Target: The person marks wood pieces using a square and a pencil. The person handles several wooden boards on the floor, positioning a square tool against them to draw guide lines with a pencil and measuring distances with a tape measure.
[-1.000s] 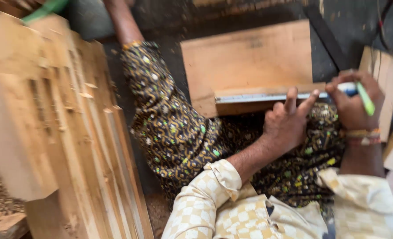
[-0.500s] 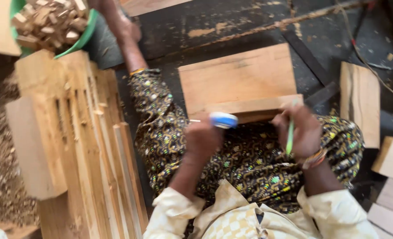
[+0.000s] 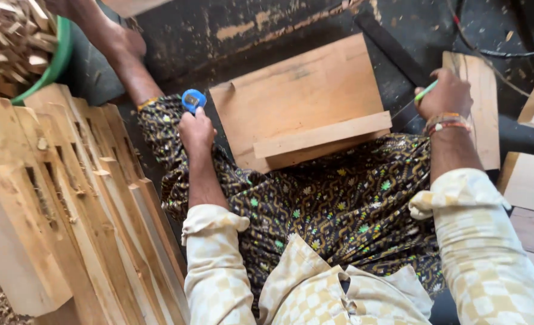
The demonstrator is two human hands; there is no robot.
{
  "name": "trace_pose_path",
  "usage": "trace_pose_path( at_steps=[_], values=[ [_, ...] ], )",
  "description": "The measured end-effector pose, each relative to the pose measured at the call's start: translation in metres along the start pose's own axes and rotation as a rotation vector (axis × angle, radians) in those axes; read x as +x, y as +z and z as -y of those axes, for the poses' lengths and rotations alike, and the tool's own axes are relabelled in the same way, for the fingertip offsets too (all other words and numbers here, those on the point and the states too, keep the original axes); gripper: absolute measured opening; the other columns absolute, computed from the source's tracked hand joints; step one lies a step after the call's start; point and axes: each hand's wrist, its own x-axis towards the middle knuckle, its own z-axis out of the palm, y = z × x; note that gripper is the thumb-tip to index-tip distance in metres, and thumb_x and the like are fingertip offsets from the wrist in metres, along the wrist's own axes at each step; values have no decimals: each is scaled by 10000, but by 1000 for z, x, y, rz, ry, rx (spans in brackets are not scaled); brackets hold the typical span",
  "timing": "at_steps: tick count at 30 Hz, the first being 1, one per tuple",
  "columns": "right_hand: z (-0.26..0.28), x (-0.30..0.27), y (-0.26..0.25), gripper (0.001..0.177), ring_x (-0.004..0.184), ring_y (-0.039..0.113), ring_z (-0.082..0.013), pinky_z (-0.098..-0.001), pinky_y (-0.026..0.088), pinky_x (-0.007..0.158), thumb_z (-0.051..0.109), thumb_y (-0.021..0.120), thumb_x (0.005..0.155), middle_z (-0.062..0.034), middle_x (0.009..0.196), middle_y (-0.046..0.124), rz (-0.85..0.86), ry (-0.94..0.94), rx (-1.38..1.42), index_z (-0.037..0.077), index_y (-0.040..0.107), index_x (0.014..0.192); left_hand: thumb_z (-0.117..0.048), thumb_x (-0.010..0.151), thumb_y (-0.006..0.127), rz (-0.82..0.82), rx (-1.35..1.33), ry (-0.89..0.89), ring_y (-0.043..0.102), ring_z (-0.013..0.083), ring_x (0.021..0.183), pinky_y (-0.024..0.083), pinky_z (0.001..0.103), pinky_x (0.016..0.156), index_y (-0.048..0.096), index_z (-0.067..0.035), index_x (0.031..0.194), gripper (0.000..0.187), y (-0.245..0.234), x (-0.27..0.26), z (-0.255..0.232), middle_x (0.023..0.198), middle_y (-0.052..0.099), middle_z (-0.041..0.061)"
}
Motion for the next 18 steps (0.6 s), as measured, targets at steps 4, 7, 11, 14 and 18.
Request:
trace_pose_path(
  at_steps=[4,7,11,14,18],
  values=[
    [-2,20,21,540,1174,571,-416,-527,455,913,407,841,850,-192,1202,700,-43,-136,-242,85,702,1261,-356,940,666,-76,-9,117,744,338,889,581,443,821,653,12,1172,436,3,-6,-2,1025,720,218],
    [-6,39,37,513,1217,562,-389,-523,458,912,413,833,828,-163,1209,713,4,-155,-444,77,731,1202,-304,907,746,-223,12,264,665,364,1019,546,450,865,635,7,1234,464,3,-12,3,1151,643,234],
    [-10,52,42,454,1183,579,-374,-513,455,914,393,827,827,-166,1158,727,-32,-173,-448,112,761,1177,-232,904,744,-279,-88,372,665,324,1035,578,412,870,631,-13,1231,410,-2,-38,-5,1243,555,196],
    [-10,49,21,495,1142,597,-373,-498,464,920,472,878,807,-168,1127,725,-122,-275,-320,104,771,1119,-166,916,687,-258,-236,449,706,268,920,606,375,824,641,-23,1203,324,-9,-65,-17,1289,528,159],
    [-9,21,-1,348,976,684,-362,-466,536,837,308,882,885,-189,1090,725,-253,-520,-40,42,742,1061,-41,939,655,-456,-150,825,651,262,1077,624,350,880,657,-37,1154,215,-8,-102,-21,1270,543,168]
  ],
)
